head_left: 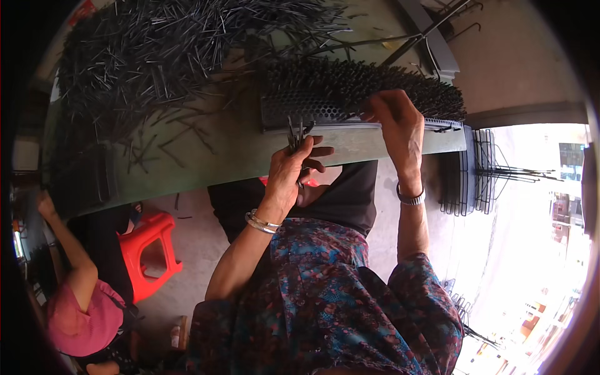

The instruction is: Inserting small metal pins into a perforated grid plate at a workbench.

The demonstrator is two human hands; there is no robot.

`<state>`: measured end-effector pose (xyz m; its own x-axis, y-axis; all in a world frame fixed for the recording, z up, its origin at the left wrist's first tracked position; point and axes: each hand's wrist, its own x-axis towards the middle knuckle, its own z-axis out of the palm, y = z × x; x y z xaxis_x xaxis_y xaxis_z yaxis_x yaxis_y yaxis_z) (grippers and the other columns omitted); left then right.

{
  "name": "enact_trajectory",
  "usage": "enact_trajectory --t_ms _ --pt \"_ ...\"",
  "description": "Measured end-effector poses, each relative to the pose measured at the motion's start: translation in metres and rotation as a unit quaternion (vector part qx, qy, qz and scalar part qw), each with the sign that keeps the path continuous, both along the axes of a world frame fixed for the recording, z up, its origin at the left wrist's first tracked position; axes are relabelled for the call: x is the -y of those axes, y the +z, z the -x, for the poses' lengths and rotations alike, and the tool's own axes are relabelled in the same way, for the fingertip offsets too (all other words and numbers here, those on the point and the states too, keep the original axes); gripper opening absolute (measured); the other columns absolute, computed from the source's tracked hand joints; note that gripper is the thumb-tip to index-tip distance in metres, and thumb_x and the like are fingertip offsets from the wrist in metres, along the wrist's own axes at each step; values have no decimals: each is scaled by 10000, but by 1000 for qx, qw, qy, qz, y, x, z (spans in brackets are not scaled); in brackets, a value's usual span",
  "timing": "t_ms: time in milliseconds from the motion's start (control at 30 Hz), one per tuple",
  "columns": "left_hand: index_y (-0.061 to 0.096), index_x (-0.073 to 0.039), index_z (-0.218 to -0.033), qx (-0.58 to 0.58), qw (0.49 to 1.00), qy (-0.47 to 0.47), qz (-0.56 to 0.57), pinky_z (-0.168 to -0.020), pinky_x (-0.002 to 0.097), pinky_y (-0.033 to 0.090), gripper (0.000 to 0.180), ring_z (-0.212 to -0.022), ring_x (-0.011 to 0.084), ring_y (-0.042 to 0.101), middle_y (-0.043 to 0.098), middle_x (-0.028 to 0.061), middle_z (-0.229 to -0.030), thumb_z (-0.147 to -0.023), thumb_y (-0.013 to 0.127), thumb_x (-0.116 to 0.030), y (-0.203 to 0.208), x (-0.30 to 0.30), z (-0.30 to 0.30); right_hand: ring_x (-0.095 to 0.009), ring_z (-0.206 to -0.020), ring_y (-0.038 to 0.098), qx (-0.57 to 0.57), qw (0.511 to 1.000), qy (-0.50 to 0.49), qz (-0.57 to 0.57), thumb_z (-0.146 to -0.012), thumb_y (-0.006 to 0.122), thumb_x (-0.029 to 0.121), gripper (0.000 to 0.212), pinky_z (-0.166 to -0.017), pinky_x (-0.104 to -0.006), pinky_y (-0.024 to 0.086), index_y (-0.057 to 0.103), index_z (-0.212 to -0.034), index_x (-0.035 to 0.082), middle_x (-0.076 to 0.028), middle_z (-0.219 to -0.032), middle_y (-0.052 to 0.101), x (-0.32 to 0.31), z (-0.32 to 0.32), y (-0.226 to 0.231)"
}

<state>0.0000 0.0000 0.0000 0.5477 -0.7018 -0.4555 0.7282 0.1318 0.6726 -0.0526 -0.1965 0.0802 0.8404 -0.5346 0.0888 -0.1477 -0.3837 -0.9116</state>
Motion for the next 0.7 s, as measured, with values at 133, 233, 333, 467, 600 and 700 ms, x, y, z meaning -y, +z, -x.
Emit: enact_trajectory --t_ms 133,233,333,467,600,700 --pt "569 7 -1228 10 1000 -3 19 -615 231 510 472 -856 171 691 703 166 -1047 -964 595 -383 1 11 -2 -124 -733 691 75 989 -63 106 -939 595 50 81 -660 -241 519 630 -985 -8 -79 -815 706 -12 -15 -11" --pt "576 11 -1204 -28 998 22 54 -679 276 551 431 -858 191 691 700 172 -1035 -982 569 -359 -10 17 0 -116 -732 695 96 981 -72 151 -936 607 54 86 -638 -232 508 619 -994 -8 -74 -806 707 -8 -20 -26" --pt "575 7 -1208 -36 997 27 69 -712 313 577 406 -864 212 693 695 179 -1039 -995 546 -338 -18 17 1 -129 -733 703 104 972 -62 204 -936 615 63 90 -635 -235 510 613 -995 -5 -78 -801 712 -6 -23 -30" --pt "574 3 -1212 -75 995 22 64 -690 357 595 395 -856 242 694 690 179 -1025 -1006 523 -330 -12 15 3 -135 -729 706 99 966 -66 230 -935 617 64 88 -635 -238 513 609 -993 -1 -82 -797 716 -6 -22 -28" --pt "565 -8 -1216 -101 992 35 71 -663 365 598 377 -844 250 693 682 187 -1034 -1018 497 -322 -11 16 7 -135 -729 706 101 966 -73 228 -935 615 64 89 -635 -242 513 609 -996 1 -88 -797 717 -5 -21 -31" --pt "557 1 -1193 -99 991 48 73 -673 350 592 351 -766 210 668 681 176 -995 -1024 489 -299 -10 17 9 -134 -731 704 97 965 -67 233 -935 611 63 87 -635 -247 514 607 -992 -4 -90 -800 715 -9 -20 -29"
